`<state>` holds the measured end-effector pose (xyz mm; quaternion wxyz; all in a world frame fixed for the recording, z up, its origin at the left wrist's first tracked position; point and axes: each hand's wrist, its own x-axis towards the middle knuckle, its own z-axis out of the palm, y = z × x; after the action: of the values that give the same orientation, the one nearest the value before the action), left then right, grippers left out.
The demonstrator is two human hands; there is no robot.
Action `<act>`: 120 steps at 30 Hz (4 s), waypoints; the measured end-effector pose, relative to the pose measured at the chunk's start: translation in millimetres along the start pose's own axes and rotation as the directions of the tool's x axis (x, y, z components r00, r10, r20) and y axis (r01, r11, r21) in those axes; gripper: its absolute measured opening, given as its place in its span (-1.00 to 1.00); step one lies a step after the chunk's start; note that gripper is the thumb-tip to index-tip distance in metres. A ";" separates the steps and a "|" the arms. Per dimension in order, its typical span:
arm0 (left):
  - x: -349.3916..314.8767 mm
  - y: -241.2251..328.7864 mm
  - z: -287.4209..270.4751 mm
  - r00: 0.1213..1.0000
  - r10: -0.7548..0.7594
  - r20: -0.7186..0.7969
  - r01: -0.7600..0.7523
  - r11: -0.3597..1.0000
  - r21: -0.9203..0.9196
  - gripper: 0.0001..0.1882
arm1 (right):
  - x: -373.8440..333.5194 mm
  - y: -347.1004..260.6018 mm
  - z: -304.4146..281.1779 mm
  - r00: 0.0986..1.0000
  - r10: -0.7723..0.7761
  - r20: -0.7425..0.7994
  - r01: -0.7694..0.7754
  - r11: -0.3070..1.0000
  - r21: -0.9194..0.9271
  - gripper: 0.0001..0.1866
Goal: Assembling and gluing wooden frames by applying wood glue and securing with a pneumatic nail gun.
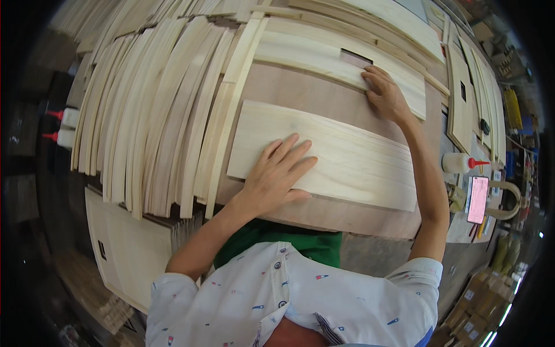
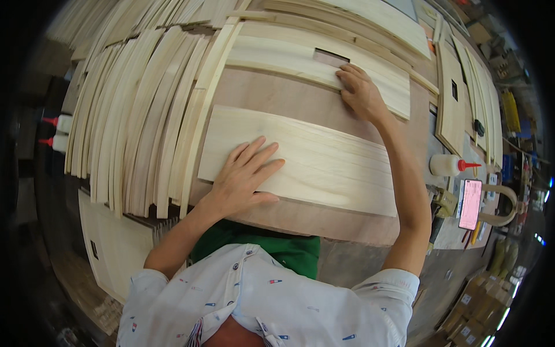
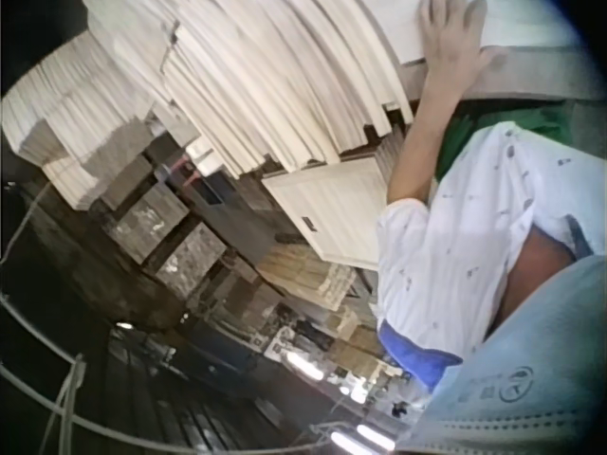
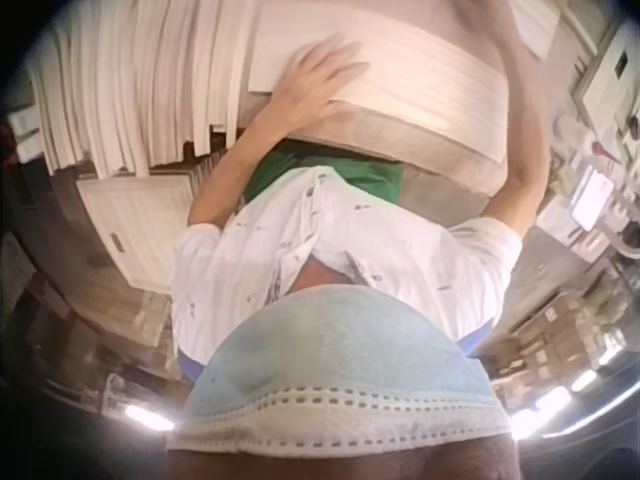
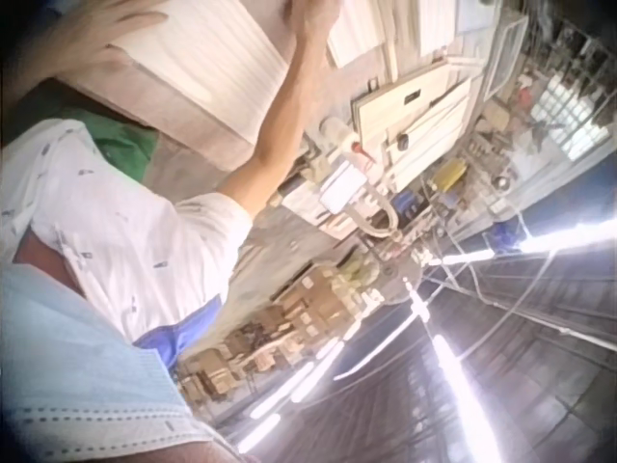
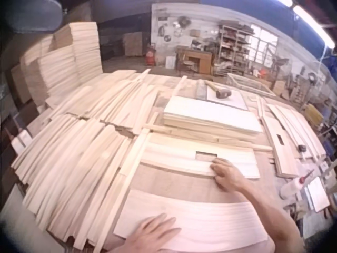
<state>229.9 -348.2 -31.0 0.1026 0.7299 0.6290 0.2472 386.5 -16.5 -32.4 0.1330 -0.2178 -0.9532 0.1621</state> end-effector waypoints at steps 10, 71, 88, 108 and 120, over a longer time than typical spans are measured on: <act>0.3 -16.8 21.9 0.966 0.100 -0.240 -0.084 0.994 0.077 -0.27 | -8.9 41.5 4.4 0.995 0.097 0.002 -0.097 0.995 -0.020 -0.56; 153.0 -147.8 -105.8 0.702 -0.619 -0.351 0.276 0.691 -0.668 -0.48 | -98.5 51.5 -98.1 0.434 0.818 -0.378 -0.139 0.475 0.869 -0.63; -122.5 6.4 -60.1 0.605 -0.794 -0.052 0.601 0.499 -0.625 -0.53 | -341.4 -134.0 -23.5 0.413 0.908 -0.067 -0.450 0.267 0.852 -0.63; -84.4 14.5 -30.1 0.965 -0.257 -0.059 0.261 0.962 0.076 -0.39 | -300.9 -135.4 -6.8 0.443 0.852 -0.281 -0.721 0.524 0.453 -0.67; -59.9 34.7 -24.8 0.982 -0.176 0.069 0.175 0.984 0.023 -0.33 | -296.4 -47.0 -45.5 0.303 0.701 -0.646 -0.715 0.615 0.332 -0.44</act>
<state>242.6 -416.8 -7.6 0.1401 0.6809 0.6888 0.2056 641.5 -180.9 -27.9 0.4108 -0.6590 -0.6229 0.0945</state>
